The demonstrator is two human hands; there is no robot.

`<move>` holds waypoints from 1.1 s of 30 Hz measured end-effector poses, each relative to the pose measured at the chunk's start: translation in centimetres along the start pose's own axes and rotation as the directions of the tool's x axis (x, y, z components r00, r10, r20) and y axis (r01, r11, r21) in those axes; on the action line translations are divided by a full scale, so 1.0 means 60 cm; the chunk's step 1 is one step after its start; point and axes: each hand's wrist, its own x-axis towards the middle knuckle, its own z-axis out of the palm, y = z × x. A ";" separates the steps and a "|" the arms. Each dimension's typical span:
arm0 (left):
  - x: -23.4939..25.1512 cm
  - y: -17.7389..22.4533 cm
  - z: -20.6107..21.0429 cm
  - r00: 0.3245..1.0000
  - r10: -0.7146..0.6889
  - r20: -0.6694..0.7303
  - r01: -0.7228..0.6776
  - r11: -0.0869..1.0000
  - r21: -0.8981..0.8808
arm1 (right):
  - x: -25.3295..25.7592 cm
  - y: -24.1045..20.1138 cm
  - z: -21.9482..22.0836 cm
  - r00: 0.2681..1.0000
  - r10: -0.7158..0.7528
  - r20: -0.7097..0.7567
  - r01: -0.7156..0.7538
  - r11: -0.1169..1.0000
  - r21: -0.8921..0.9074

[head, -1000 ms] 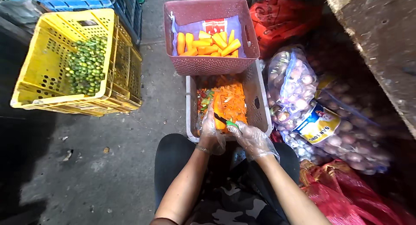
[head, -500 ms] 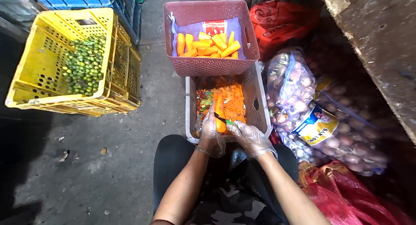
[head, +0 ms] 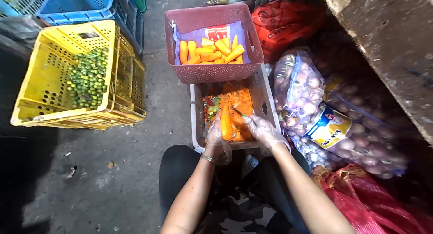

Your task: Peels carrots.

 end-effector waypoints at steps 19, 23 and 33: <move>-0.030 0.025 0.011 0.986 -0.156 0.062 0.167 0.940 -0.296 | 0.001 0.030 0.023 0.997 0.028 -0.066 0.000 0.919 0.395; -0.023 0.021 0.009 0.981 -0.179 0.070 0.193 0.912 -0.362 | -0.091 0.014 0.032 0.964 -0.227 -0.139 0.247 0.958 0.145; -0.015 -0.002 0.011 0.995 -0.078 -0.056 0.076 0.997 -0.032 | -0.069 -0.035 0.011 0.999 -0.045 0.015 0.047 0.988 -0.145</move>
